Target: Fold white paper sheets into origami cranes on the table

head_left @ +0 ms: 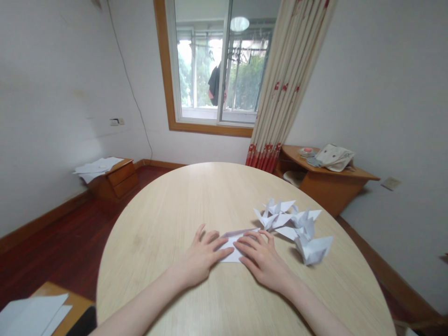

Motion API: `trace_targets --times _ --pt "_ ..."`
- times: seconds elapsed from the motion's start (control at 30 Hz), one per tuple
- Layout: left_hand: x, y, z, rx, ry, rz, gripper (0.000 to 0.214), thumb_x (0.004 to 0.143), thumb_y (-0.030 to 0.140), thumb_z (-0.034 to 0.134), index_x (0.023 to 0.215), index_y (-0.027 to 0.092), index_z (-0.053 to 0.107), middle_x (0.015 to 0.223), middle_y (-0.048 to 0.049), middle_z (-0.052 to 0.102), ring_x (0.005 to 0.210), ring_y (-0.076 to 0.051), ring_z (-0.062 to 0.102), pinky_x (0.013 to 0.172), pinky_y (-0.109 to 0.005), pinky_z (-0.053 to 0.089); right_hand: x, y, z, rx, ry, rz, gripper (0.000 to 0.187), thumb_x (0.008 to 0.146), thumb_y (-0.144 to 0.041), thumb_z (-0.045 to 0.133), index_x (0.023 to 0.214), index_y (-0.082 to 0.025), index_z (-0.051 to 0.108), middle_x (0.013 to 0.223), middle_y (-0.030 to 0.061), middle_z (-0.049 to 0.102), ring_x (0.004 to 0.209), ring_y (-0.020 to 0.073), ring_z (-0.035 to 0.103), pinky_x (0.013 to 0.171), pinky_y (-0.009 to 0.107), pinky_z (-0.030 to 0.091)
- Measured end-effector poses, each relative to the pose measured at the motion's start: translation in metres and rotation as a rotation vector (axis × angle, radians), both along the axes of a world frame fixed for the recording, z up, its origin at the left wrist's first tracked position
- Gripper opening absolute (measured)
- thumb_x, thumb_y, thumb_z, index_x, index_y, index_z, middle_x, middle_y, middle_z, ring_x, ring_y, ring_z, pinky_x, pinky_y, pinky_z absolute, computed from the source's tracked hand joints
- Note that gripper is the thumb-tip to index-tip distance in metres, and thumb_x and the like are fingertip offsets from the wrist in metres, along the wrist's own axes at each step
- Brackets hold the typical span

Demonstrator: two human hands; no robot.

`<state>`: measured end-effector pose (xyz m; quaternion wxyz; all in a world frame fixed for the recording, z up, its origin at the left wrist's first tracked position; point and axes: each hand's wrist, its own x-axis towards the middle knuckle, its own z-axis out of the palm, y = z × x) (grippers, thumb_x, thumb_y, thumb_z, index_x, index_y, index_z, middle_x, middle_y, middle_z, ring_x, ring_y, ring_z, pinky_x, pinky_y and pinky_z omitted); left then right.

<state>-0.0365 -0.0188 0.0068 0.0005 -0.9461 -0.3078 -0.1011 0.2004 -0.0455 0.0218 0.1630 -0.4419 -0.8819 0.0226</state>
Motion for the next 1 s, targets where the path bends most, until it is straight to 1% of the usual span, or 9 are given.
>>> trace_targets --times 0.1,0.17,0.3,0.37,0.5,0.67,0.77,0.9,1.0 --pt "-0.004 0.004 0.000 0.022 0.002 0.015 0.068 0.080 -0.001 0.048 0.137 0.036 0.042 0.142 -0.0018 0.048 0.129 -0.031 0.038 0.108 -0.065 0.010 -0.002 -0.001 -0.001 -0.003 -0.018 0.009 0.034 0.093 -0.020 0.049 0.126 -0.025 0.057 0.122 0.0084 0.064 0.117 0.0291 0.048 0.102 0.057 0.025" --pt "-0.005 0.006 0.000 0.035 -0.024 0.010 0.065 0.082 -0.001 0.047 0.135 0.037 0.044 0.141 -0.0005 0.050 0.128 -0.030 0.039 0.109 -0.064 0.009 -0.004 -0.001 -0.001 -0.004 -0.030 0.021 0.036 0.094 -0.019 0.047 0.128 -0.024 0.056 0.124 0.0092 0.063 0.116 0.0291 0.049 0.100 0.057 0.029" --pt "-0.006 0.009 0.000 0.030 -0.089 -0.034 0.052 0.087 0.003 0.048 0.126 0.036 0.053 0.129 0.0027 0.059 0.126 -0.027 0.041 0.110 -0.062 0.004 -0.004 0.000 -0.005 -0.004 -0.039 0.053 0.037 0.095 -0.017 0.046 0.130 -0.019 0.055 0.126 0.0107 0.062 0.114 0.0278 0.050 0.098 0.051 0.037" --pt "-0.004 0.010 0.001 0.027 -0.126 -0.061 0.044 0.089 0.005 0.049 0.120 0.035 0.057 0.123 0.0038 0.063 0.123 -0.026 0.043 0.109 -0.060 0.004 -0.004 0.001 -0.007 -0.007 -0.032 0.068 0.036 0.095 -0.017 0.046 0.130 -0.017 0.054 0.127 0.0112 0.061 0.114 0.0269 0.050 0.097 0.048 0.039" --pt "-0.001 0.009 0.001 0.052 -0.163 -0.087 0.035 0.091 0.007 0.051 0.114 0.032 0.061 0.115 0.0016 0.066 0.113 -0.024 0.047 0.107 -0.056 0.013 -0.003 0.001 -0.009 -0.007 -0.021 0.068 0.035 0.096 -0.018 0.046 0.130 -0.016 0.055 0.126 0.0119 0.061 0.114 0.0265 0.051 0.096 0.046 0.042" --pt "0.002 0.005 0.004 0.074 -0.171 -0.056 0.028 0.090 0.009 0.053 0.108 0.028 0.065 0.108 -0.0030 0.063 0.105 -0.023 0.049 0.100 -0.048 0.026 -0.004 0.001 -0.009 0.010 -0.035 0.077 0.035 0.096 -0.016 0.045 0.128 -0.020 0.056 0.124 0.0104 0.063 0.113 0.0269 0.054 0.097 0.050 0.040" --pt "0.005 0.002 0.005 0.076 -0.183 -0.027 0.026 0.088 0.009 0.054 0.103 0.026 0.066 0.106 -0.0036 0.061 0.102 -0.022 0.048 0.097 -0.044 0.030 -0.004 0.002 -0.010 0.026 -0.034 0.079 0.034 0.095 -0.015 0.046 0.128 -0.020 0.056 0.123 0.0106 0.063 0.111 0.0269 0.055 0.097 0.051 0.041" --pt "0.009 0.001 0.004 0.113 -0.189 0.022 0.021 0.090 0.011 0.050 0.096 0.023 0.067 0.108 -0.0060 0.059 0.101 -0.024 0.048 0.093 -0.043 0.034 -0.004 0.001 -0.012 0.021 -0.007 0.071 0.033 0.095 -0.017 0.047 0.126 -0.020 0.058 0.123 0.0105 0.064 0.111 0.0266 0.056 0.094 0.048 0.046" --pt "0.010 0.002 0.002 0.104 -0.196 0.034 0.022 0.090 0.010 0.048 0.093 0.022 0.066 0.109 -0.0070 0.058 0.101 -0.024 0.049 0.090 -0.042 0.037 -0.005 0.001 -0.012 0.001 0.019 0.045 0.033 0.095 -0.017 0.046 0.125 -0.020 0.059 0.123 0.0104 0.064 0.113 0.0262 0.056 0.094 0.046 0.048"
